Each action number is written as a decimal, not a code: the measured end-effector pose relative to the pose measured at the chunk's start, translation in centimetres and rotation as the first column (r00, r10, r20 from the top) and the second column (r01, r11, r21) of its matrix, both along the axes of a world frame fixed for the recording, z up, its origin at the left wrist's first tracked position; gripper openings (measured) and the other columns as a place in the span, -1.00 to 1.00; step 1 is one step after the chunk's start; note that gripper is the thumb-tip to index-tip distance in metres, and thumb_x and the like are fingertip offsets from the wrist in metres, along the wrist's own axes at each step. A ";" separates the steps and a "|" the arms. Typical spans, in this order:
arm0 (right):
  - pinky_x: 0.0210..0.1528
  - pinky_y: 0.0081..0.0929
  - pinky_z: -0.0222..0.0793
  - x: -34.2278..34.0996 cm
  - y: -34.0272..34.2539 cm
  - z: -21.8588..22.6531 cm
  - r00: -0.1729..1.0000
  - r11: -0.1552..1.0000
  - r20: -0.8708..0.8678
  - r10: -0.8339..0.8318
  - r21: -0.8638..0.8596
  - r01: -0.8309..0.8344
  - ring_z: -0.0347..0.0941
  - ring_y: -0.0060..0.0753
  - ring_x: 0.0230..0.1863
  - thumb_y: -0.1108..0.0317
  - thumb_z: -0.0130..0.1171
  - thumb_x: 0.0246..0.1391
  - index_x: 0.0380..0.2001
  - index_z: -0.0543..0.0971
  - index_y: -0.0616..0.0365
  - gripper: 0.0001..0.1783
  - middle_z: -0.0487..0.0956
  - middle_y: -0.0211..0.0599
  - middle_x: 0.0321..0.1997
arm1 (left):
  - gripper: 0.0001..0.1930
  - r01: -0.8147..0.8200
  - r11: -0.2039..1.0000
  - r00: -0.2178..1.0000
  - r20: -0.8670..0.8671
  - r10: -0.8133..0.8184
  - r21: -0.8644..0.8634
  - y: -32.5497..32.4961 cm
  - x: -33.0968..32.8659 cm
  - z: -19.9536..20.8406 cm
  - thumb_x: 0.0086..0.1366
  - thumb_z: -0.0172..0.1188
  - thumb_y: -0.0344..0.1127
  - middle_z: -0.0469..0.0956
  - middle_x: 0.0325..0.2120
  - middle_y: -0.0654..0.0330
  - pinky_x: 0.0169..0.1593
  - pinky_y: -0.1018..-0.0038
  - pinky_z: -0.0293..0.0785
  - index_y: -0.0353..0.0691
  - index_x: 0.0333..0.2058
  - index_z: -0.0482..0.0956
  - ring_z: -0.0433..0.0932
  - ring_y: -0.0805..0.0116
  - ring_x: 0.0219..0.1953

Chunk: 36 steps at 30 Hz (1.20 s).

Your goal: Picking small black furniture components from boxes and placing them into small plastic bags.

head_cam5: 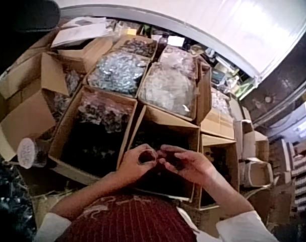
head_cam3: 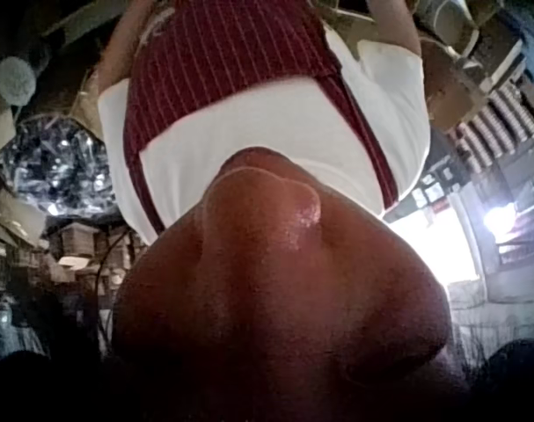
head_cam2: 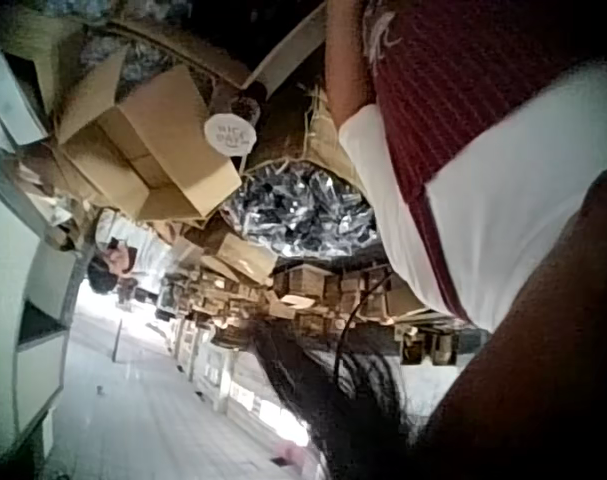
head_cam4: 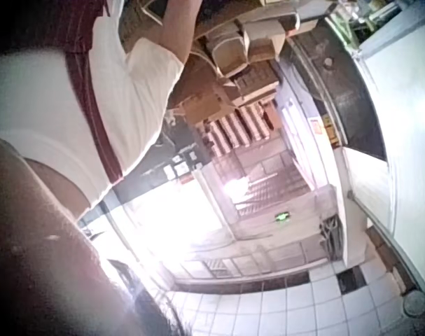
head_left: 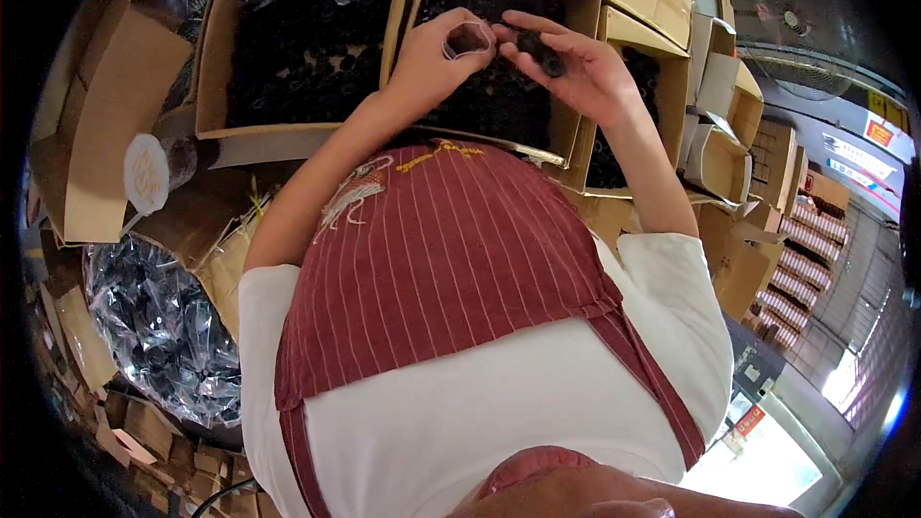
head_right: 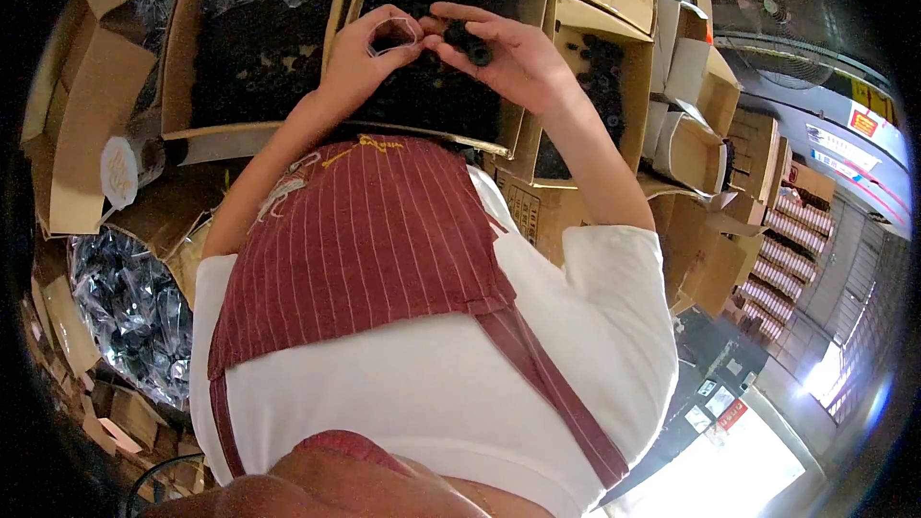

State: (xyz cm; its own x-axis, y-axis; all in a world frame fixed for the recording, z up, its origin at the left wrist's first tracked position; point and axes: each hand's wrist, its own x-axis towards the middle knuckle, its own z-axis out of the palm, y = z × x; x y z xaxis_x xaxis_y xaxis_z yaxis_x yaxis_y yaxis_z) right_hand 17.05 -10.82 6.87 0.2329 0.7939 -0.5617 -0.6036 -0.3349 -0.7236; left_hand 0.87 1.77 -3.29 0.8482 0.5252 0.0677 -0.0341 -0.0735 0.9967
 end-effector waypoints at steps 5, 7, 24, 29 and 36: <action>-0.40 -0.76 0.41 1.3 -0.4 -0.4 0.983 0.974 0.031 0.180 0.136 -0.182 0.46 -0.63 -0.35 0.34 -0.01 0.33 0.28 0.34 0.34 -0.49 0.57 -0.18 0.00 | -0.86 0.036 0.999 0.999 -0.004 -0.036 -0.019 0.0 0.0 -0.2 0.24 0.28 -0.46 0.58 -0.28 0.25 0.02 0.40 0.46 -0.26 -0.23 0.54 0.56 0.44 -0.14; -0.65 -0.80 0.12 1.2 -0.2 -0.6 0.970 0.953 0.011 0.244 0.183 -0.242 0.26 -0.74 -0.62 0.31 0.02 0.33 0.27 0.34 0.30 -0.49 0.59 -0.34 -0.24 | -0.85 0.050 0.998 0.999 -0.017 -0.051 -0.025 0.0 0.0 -0.1 0.24 0.28 -0.46 0.58 -0.28 0.25 0.03 0.39 0.46 -0.25 -0.23 0.53 0.56 0.44 -0.14; 0.01 -0.54 0.37 0.5 0.8 0.5 0.972 0.962 -0.001 0.234 0.146 -0.231 0.42 -0.41 -0.02 0.27 0.04 0.32 0.28 0.38 0.25 -0.48 0.47 -0.18 0.14 | -0.79 0.019 1.000 0.998 -0.060 -0.018 0.020 0.1 -0.1 0.1 0.19 0.30 -0.42 0.58 -0.28 0.26 -0.01 0.44 0.44 -0.26 -0.21 0.51 0.55 0.46 -0.16; -0.21 -0.62 0.44 -1.2 1.3 1.6 0.987 0.987 0.099 0.127 0.085 -0.136 0.49 -0.49 -0.21 0.38 0.09 0.22 0.25 0.40 0.25 -0.48 0.53 -0.18 0.00 | -0.76 0.054 0.998 0.997 -0.046 -0.054 -0.015 0.1 -0.1 0.0 0.19 0.33 -0.41 0.58 -0.27 0.25 0.01 0.42 0.44 -0.26 -0.19 0.50 0.56 0.46 -0.13; -0.60 -0.64 0.33 -1.1 1.1 0.5 0.886 0.937 0.348 0.305 0.054 -0.344 0.48 -0.61 -0.53 0.47 0.17 0.20 0.13 0.54 0.20 -0.59 0.61 -0.30 -0.36 | -0.62 0.045 0.996 0.998 0.036 -0.042 -0.079 -0.1 -0.2 0.2 0.20 0.37 -0.38 0.58 -0.17 0.21 0.12 0.36 0.44 -0.28 -0.01 0.54 0.55 0.39 -0.04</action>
